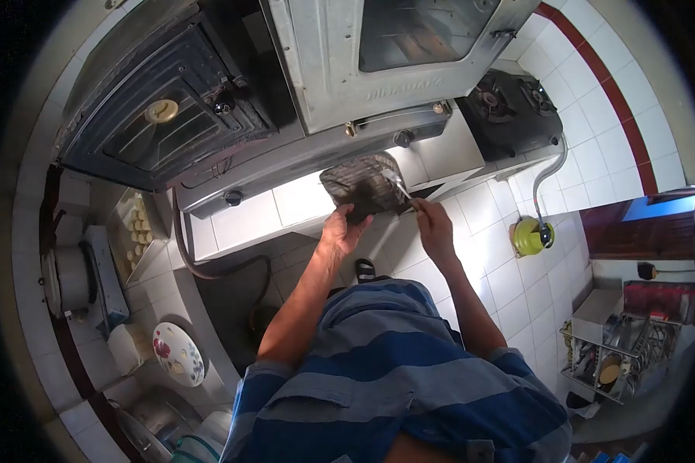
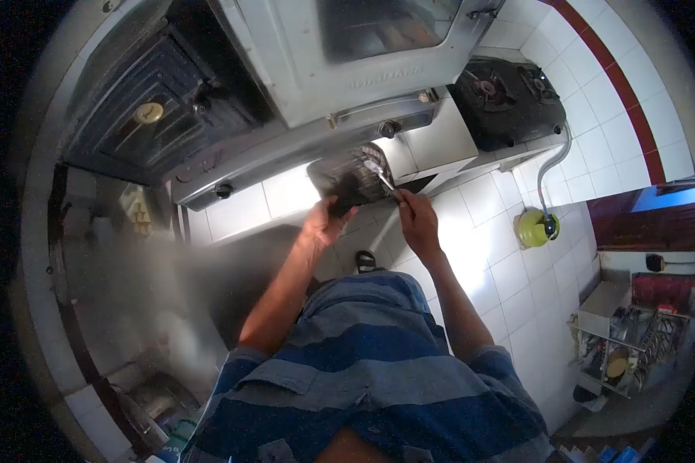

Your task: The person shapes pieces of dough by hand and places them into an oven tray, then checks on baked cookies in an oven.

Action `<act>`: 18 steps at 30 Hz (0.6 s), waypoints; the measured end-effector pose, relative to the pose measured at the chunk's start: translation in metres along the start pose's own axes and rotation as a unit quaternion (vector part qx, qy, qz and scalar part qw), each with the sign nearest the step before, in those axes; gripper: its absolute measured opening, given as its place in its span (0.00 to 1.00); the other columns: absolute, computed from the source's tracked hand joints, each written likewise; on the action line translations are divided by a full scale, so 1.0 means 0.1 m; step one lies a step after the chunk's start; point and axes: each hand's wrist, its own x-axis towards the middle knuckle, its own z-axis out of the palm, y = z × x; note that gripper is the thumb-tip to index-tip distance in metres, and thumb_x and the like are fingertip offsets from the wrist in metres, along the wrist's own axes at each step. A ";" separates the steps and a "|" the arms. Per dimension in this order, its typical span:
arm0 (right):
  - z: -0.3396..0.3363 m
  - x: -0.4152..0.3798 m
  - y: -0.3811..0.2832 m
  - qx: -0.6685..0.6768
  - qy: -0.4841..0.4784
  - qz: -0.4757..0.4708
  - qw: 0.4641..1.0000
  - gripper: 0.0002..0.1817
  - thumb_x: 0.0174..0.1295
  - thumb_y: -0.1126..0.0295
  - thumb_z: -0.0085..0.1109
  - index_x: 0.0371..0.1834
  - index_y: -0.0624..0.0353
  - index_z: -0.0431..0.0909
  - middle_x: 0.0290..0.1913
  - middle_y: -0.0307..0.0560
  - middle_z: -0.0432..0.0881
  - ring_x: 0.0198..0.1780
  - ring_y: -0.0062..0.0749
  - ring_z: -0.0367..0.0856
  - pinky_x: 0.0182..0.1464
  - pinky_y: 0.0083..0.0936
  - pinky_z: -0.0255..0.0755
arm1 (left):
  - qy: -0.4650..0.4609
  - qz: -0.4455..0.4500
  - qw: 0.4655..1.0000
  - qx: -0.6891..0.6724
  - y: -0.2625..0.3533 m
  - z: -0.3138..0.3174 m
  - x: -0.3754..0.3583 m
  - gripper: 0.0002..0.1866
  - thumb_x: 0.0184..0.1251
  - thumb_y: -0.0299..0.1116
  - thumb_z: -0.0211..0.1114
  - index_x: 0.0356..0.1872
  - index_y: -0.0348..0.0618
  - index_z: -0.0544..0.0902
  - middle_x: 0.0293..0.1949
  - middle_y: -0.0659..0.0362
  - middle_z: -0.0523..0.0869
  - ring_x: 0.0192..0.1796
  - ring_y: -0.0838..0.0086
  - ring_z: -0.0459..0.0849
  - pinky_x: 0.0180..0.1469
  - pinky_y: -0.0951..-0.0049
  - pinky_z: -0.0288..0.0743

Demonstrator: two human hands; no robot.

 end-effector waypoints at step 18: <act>0.89 0.92 0.01 -0.105 -0.067 -0.267 0.956 0.23 0.67 0.69 0.64 0.66 0.55 0.80 0.58 0.53 0.79 0.59 0.55 0.76 0.64 0.47 0.69 | 0.274 0.319 0.890 0.176 0.92 -0.59 -0.62 0.23 0.78 0.51 0.62 0.53 0.39 0.79 0.38 0.56 0.86 0.35 0.74 0.82 0.36 0.69 0.75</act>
